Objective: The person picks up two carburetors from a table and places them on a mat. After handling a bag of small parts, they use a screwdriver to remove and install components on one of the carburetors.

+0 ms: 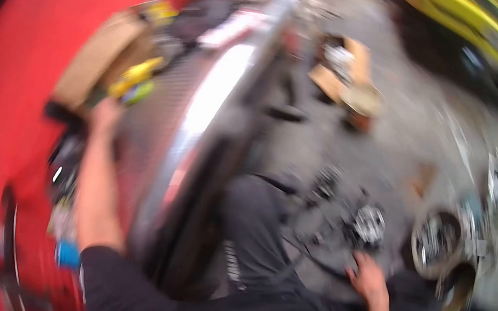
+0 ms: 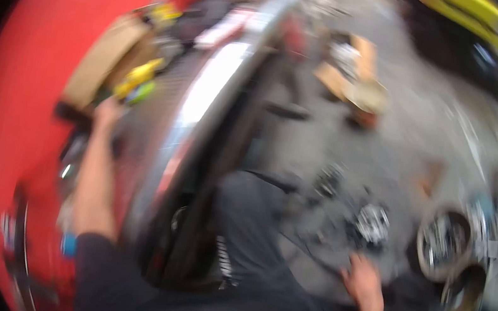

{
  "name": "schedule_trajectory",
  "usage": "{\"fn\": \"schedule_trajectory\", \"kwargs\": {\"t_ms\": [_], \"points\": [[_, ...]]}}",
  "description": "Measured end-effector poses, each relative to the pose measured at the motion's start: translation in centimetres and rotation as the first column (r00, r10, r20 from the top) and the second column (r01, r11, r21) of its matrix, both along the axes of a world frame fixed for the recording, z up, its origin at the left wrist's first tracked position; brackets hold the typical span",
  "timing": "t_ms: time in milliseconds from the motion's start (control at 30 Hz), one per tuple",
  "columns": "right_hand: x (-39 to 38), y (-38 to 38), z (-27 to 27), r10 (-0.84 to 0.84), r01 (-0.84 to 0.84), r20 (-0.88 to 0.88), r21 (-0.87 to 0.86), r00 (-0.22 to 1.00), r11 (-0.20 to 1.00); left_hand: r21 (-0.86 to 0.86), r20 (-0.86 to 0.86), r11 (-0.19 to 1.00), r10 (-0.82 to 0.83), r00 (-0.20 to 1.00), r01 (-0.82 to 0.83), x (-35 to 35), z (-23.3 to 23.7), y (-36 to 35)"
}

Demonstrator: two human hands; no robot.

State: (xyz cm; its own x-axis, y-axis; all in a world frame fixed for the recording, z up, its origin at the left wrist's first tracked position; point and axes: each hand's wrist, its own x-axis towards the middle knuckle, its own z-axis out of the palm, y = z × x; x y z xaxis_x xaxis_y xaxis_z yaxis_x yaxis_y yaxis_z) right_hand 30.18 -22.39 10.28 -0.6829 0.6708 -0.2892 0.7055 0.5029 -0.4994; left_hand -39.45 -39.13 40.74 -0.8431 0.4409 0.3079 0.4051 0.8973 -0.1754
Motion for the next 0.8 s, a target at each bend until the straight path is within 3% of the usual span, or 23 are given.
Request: {"fn": "schedule_trajectory", "kwargs": {"t_ms": [33, 100, 133, 167, 200, 233, 300, 367, 433, 467, 533, 667, 800], "points": [[-0.2, 0.1, 1.4, -0.008, 0.01, 0.042, -0.036, 0.999, 0.999, 0.128, 0.032, 0.978, -0.17, 0.985, 0.164, -1.8, -1.1, -1.8], [0.1, 0.3, 2.1, -0.032, 0.036, 0.095, -0.034, 0.995, 0.999, 0.213, -0.114, 0.956, -0.18, 0.977, 0.201, -13.1, -3.7, -4.7], [0.4, 0.5, 2.4, -0.065, 0.07, 0.091, -0.052, 0.994, 0.996, 0.119, -0.212, 0.98, -0.135, 0.968, 0.163, -10.6, -2.9, -2.7], [0.4, 0.8, 2.9, -0.073, 0.077, 0.08, -0.06, 0.994, 0.995, 0.108, -0.278, 0.984, -0.106, 0.955, 0.141, -14.4, -2.4, -2.5], [1.0, 1.4, 3.0, -0.1, 0.102, 0.034, -0.072, 0.994, 0.992, 0.155, -0.27, 0.962, -0.178, 0.946, 0.225, -13.5, -1.8, 0.0], [1.6, 2.2, 3.2, -0.118, 0.116, -0.015, -0.079, 0.993, 0.99, 0.208, -0.267, 0.933, -0.236, 0.934, 0.295, -11.3, -0.5, 1.8], [3.0, 4.4, 5.4, -0.257, 0.246, -0.21, -0.079, 0.943, 0.966, 0.438, -0.019, 0.767, -0.515, 0.857, 0.47, -0.3, 2.6, 7.1], [3.9, 6.9, 10.0, -0.37, 0.36, -0.396, -0.102, 0.841, 0.927, 0.285, -0.118, 0.659, -0.697, 0.707, 0.696, 10.3, 5.8, 11.6], [5.1, 7.3, 16.4, -0.422, 0.43, -0.646, -0.157, 0.636, 0.889, 0.195, -0.183, 0.479, -0.84, 0.512, 0.856, 18.0, 7.6, 13.1], [5.1, 6.6, 19.1, -0.296, 0.477, -0.848, -0.06, 0.439, 0.877, 0.15, -0.2, 0.366, -0.898, 0.391, 0.918, 21.7, 8.0, 13.5], [5.5, 5.5, 23.4, 0.025, 0.496, -0.937, 0.207, 0.348, 0.843, 0.077, -0.211, 0.138, -0.966, 0.152, 0.987, 27.7, 8.4, 14.0], [4.1, 4.4, 27.7, 0.394, 0.361, -0.799, 0.57, 0.454, 0.738, 0.022, -0.155, -0.179, -0.973, -0.174, 0.984, 35.1, 8.2, 14.7], [2.7, 4.4, 29.2, 0.47, 0.297, -0.724, 0.657, 0.505, 0.693, 0.081, -0.129, -0.29, -0.952, -0.279, 0.954, 37.6, 7.8, 15.5]]}}
